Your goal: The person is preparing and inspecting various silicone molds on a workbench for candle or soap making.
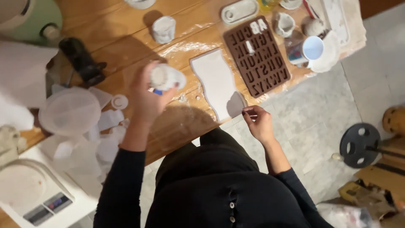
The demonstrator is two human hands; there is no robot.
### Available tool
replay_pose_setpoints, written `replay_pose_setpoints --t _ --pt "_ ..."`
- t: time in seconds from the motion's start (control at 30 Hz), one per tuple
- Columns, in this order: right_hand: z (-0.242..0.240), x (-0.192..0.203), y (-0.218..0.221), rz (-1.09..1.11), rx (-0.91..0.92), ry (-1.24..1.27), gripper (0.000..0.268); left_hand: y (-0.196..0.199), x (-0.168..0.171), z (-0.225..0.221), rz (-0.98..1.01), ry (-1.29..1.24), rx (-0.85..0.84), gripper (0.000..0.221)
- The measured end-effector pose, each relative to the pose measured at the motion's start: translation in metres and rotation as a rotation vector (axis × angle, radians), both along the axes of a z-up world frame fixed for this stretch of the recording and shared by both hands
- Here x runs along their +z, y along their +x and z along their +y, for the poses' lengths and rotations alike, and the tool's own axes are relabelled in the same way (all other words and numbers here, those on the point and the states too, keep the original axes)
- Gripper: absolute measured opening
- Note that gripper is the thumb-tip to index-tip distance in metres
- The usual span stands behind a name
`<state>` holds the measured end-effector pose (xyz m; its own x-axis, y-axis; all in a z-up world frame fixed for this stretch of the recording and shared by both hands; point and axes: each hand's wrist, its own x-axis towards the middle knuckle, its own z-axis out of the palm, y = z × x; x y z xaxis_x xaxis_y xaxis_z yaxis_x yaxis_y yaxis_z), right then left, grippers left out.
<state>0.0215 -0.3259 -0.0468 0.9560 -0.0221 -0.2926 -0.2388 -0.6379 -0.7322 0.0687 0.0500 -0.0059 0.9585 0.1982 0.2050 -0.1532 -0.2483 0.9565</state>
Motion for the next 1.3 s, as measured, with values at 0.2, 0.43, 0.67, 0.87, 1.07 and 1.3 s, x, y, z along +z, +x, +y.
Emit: replay_pose_setpoints --t 0.2,0.43,0.67,0.87,1.07,1.3 --pt "-0.01 0.0 -0.015 0.04 -0.099 0.034 0.014 0.04 -0.029 -0.102 0.001 0.241 -0.346 0.072" --pt "-0.022 0.002 -0.024 0.038 -0.15 0.062 0.015 0.046 -0.071 -0.147 0.105 0.316 -0.482 0.071" --pt "-0.013 0.0 -0.013 0.013 -0.132 0.114 0.013 0.035 -0.091 -0.154 0.07 0.381 -0.456 0.076" --pt "0.013 -0.016 0.026 0.037 -0.165 0.459 0.017 0.031 -0.067 -0.143 0.049 0.328 -0.454 0.082" --pt "0.045 -0.01 0.064 0.029 -0.217 0.538 0.022 0.025 -0.065 -0.136 0.101 0.309 -0.268 0.046" --pt "0.046 -0.017 0.073 0.064 -0.262 0.498 0.028 0.028 -0.054 -0.144 0.287 0.183 -0.103 0.025"
